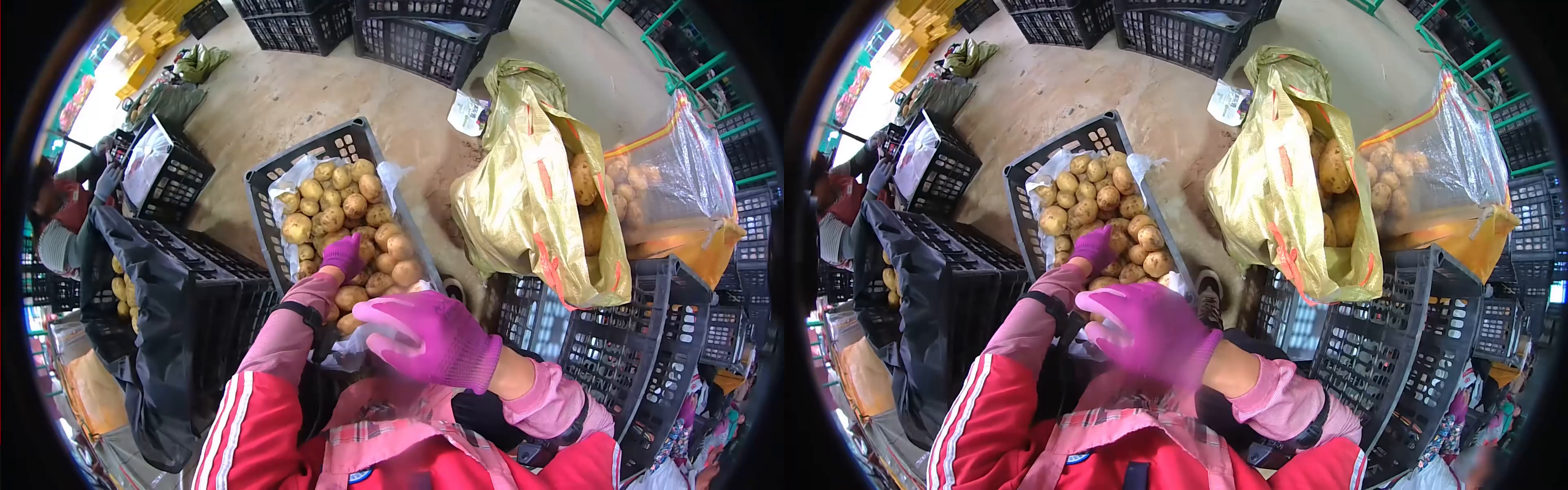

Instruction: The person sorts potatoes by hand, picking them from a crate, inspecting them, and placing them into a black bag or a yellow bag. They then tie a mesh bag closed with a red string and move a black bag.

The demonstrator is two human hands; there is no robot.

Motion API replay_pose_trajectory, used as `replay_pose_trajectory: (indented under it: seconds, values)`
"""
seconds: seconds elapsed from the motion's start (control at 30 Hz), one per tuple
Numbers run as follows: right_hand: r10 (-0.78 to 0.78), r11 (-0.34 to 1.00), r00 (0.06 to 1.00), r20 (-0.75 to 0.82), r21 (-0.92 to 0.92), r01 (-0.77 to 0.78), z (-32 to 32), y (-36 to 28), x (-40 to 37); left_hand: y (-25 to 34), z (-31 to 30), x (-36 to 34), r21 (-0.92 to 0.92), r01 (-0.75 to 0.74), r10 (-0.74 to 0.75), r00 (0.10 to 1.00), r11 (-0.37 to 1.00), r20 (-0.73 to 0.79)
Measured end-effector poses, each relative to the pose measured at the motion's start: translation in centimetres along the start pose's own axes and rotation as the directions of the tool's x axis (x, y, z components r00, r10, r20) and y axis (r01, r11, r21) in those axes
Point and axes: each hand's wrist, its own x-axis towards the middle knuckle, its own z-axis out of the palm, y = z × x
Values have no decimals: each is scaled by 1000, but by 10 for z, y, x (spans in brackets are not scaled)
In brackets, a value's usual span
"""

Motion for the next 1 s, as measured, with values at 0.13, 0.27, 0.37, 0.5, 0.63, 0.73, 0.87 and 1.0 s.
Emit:
replay_pose_trajectory:
  seconds: [0.13, 0.27, 0.37, 0.5, 0.63, 0.73, 0.87, 1.0]
  values:
    - [83, 996, 995, 59, -27, -82, -4, -17, -5, 2, -41, -16, -413, 91, -132, 988, 906, -73]
    - [-131, 796, 985, -113, -604, 37, -22, -106, -2, 22, -137, -82, -893, 30, -97, 995, 449, -15]
    - [-382, 644, 919, -101, -741, 187, -22, -187, 6, 34, -194, -156, -990, -73, -84, 993, 123, -84]
    - [-546, 403, 793, 268, -746, 530, 11, -250, 8, 25, -203, -202, -966, -202, -214, 963, -163, -165]
    - [-567, 298, 655, 499, -617, 728, 42, -258, 22, 3, -200, -215, -918, -228, -234, 960, -325, -155]
    - [-571, 440, 745, 344, -638, 632, 47, -228, 44, -10, -200, -221, -908, -228, -203, 965, -352, -164]
    - [-171, 908, 969, -177, -410, 85, 64, -74, 93, -14, -201, -227, -935, -339, -209, 926, -102, -313]
    - [164, 963, 986, 10, 213, -162, 80, -20, 125, -8, -193, -217, -888, -459, -287, 855, -25, -433]
